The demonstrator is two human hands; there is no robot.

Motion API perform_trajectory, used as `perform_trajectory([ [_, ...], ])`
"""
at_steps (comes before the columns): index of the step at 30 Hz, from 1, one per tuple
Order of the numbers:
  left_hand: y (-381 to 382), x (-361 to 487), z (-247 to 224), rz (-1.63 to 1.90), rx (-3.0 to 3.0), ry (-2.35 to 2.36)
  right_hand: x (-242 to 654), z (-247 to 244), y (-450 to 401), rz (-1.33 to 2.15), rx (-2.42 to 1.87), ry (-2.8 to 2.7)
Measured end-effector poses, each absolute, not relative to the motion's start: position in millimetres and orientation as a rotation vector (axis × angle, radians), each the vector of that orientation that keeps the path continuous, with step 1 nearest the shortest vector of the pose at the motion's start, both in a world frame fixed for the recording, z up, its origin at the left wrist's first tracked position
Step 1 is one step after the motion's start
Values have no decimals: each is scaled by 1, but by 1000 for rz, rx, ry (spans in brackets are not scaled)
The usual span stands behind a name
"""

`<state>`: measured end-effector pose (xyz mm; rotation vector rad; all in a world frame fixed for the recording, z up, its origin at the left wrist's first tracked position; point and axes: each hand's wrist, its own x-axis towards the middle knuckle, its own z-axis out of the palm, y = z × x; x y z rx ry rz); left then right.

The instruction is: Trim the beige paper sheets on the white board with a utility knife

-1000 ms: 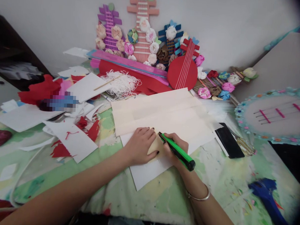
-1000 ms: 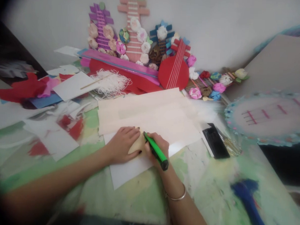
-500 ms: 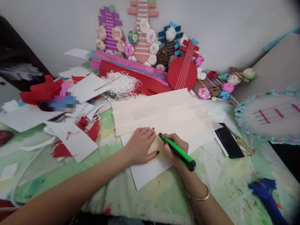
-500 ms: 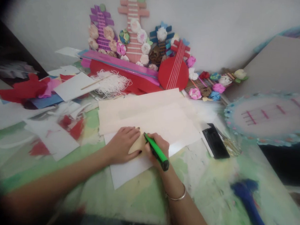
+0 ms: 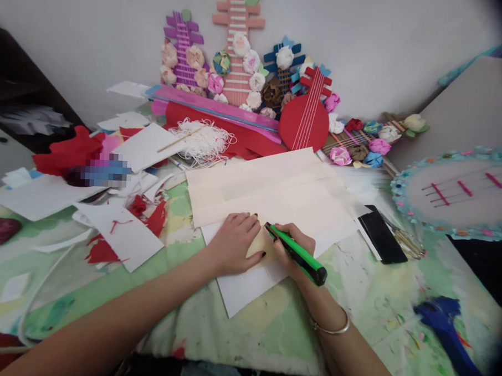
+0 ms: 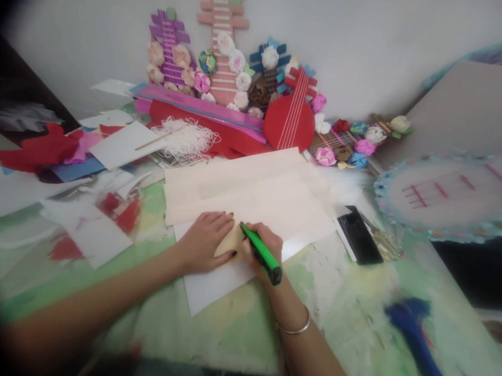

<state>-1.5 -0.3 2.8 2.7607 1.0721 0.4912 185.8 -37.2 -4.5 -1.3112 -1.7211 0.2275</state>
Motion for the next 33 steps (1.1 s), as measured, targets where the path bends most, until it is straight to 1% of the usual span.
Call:
perform_trajectory([
  [33, -1, -1, 3, 487, 2770, 1075, 186, 0, -42, 198, -1295, -1712],
])
